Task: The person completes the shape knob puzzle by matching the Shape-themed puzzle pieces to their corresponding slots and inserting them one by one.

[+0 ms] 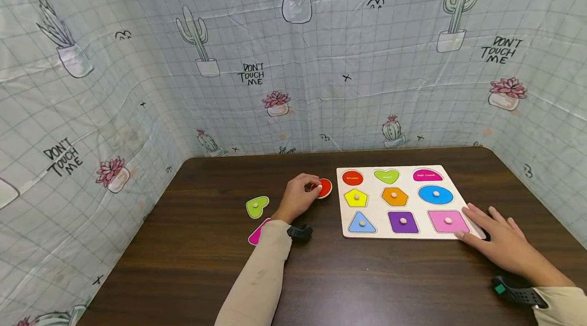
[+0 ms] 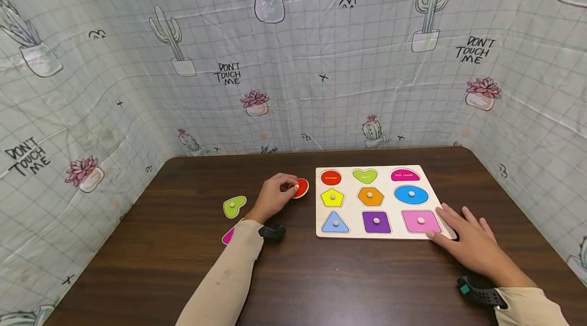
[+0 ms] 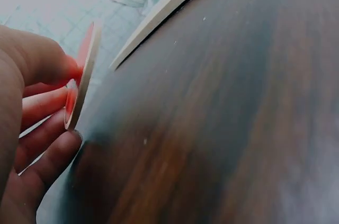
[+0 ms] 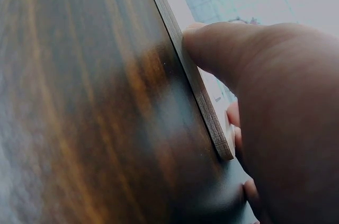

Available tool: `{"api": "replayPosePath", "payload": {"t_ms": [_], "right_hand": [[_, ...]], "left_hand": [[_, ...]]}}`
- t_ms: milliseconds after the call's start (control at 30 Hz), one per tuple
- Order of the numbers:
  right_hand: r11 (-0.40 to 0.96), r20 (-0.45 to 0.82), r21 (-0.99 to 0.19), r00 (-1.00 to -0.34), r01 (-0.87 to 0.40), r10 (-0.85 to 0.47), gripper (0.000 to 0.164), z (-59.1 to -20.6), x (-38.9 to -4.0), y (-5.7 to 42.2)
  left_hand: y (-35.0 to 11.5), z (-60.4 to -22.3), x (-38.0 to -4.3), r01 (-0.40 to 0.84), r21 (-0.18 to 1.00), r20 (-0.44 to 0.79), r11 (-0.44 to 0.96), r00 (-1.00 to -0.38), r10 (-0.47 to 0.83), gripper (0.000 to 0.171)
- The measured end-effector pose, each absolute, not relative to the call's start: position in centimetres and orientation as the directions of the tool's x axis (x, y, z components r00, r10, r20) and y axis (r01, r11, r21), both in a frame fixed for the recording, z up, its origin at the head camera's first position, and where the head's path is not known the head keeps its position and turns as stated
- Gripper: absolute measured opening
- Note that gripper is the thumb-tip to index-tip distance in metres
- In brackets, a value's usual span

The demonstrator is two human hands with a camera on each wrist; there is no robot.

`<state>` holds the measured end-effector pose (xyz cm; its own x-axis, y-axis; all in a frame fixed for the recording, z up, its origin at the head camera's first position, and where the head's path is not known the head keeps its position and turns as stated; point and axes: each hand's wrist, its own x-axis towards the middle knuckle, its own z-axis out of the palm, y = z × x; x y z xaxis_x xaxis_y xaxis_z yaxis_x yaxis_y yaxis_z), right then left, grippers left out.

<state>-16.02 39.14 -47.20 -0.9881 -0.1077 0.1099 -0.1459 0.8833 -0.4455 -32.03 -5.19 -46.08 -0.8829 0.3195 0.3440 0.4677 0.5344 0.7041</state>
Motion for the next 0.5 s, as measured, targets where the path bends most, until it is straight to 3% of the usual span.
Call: {"api": "replayPosePath", "payload": {"t_ms": [500], "right_hand": [[0.886,0.091,-0.443,-0.990,-0.140,-0.111,0.076,-47.2,-16.3,39.3]], "left_hand": [[-2.8,-45.3,-32.3,0.375,0.820,0.313,0.433,-0.926,0.209,0.011]]}}
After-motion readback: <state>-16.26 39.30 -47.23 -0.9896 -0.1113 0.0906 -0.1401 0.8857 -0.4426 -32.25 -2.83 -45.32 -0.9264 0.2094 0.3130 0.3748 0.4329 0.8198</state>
